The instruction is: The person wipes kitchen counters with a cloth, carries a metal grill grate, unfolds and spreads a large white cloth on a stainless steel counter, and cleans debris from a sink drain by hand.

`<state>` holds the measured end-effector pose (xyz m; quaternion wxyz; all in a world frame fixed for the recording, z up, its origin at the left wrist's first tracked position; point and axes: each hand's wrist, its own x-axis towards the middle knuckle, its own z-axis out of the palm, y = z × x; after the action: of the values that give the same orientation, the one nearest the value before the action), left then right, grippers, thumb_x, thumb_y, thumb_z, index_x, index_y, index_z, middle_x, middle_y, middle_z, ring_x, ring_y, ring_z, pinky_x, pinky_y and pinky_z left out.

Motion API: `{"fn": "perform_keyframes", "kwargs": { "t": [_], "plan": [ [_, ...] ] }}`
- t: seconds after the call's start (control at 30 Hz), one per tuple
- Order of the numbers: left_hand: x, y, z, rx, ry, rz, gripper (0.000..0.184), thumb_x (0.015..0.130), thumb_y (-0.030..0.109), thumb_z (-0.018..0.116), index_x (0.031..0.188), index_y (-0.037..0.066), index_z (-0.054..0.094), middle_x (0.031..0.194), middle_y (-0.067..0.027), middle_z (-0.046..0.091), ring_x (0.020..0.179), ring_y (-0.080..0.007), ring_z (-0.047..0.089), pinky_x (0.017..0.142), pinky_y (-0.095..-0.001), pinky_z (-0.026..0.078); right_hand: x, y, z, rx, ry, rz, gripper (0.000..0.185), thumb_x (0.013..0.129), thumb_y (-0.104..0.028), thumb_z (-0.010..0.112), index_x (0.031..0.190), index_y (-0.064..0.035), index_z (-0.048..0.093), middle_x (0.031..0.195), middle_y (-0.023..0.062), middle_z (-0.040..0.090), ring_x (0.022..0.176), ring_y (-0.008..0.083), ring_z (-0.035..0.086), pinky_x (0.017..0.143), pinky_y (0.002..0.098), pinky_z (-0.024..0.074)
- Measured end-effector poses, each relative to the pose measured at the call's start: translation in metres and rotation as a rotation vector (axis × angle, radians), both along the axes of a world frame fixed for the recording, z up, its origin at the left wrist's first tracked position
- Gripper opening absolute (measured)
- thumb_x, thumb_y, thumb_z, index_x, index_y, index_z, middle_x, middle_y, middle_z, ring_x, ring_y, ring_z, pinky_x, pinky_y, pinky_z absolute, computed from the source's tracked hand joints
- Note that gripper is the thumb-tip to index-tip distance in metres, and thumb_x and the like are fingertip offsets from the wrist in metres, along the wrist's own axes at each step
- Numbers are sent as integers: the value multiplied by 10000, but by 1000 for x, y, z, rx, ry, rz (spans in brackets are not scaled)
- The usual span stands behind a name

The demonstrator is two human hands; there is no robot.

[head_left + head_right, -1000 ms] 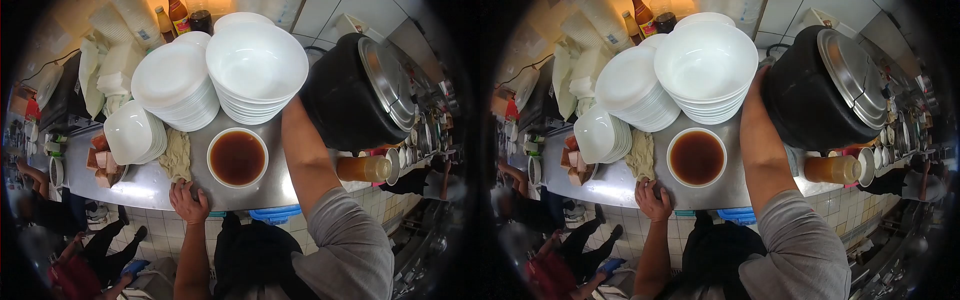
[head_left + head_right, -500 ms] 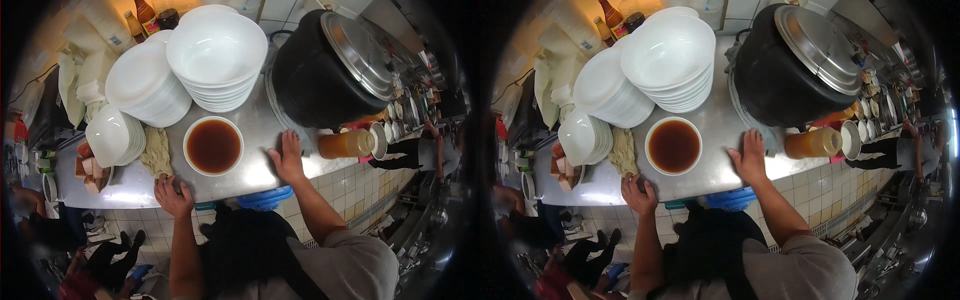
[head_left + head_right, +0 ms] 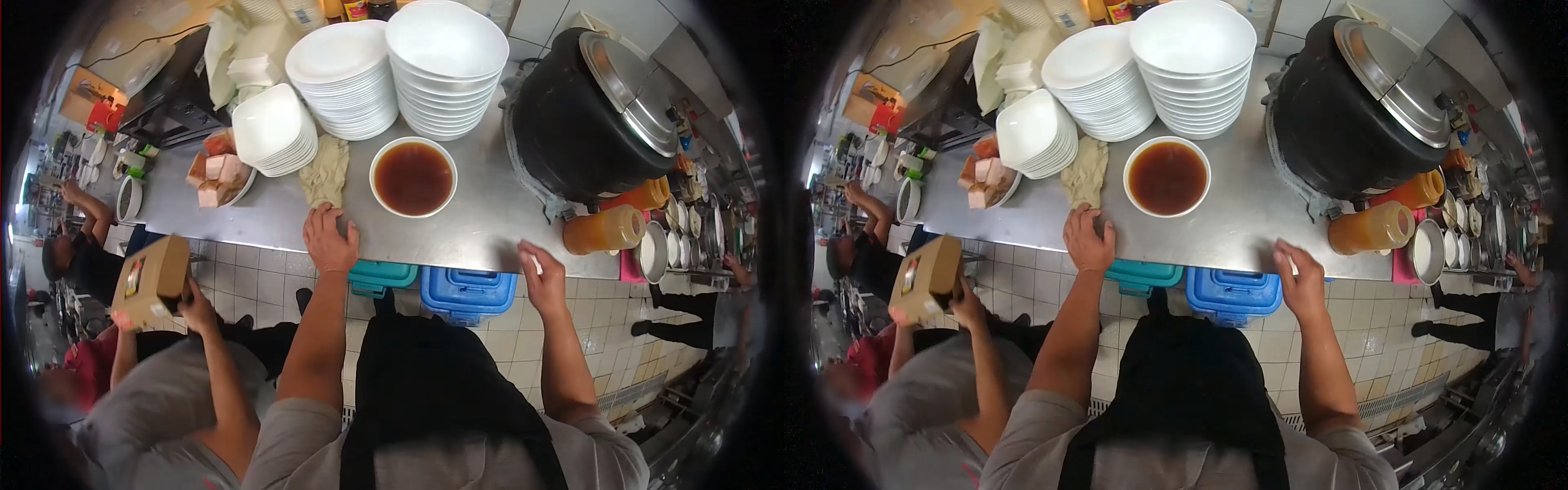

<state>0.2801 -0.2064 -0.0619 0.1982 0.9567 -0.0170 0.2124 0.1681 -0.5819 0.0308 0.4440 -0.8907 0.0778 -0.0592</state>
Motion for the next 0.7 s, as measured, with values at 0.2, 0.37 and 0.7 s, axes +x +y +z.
{"fn": "perform_keyframes", "kwargs": {
  "t": [0.2,0.37,0.7],
  "plan": [
    [37,5,22,30,-130,-33,412,751,247,705,1117,100,587,1311,-114,474,1288,-355,346,1070,-525,250,-125,-15,-33,85,286,-249,294,930,-182,600,1122,38,632,991,159,693,894,219,671,785,319,519],
    [75,13,22,-101,-184,-160,443,769,184,704,1177,65,581,1328,-155,482,1254,-379,395,1065,-504,278,-299,-18,-116,451,550,-871,359,934,-246,581,1182,13,587,920,113,671,811,187,643,684,301,497],
    [-108,-35,-2,-528,280,-543,213,865,114,642,1041,1,610,963,-120,624,890,-228,594,792,-338,468,-614,111,-226,921,1247,-1157,427,882,-412,521,1167,-99,578,955,129,639,801,325,631,698,421,512]
  ]
}}
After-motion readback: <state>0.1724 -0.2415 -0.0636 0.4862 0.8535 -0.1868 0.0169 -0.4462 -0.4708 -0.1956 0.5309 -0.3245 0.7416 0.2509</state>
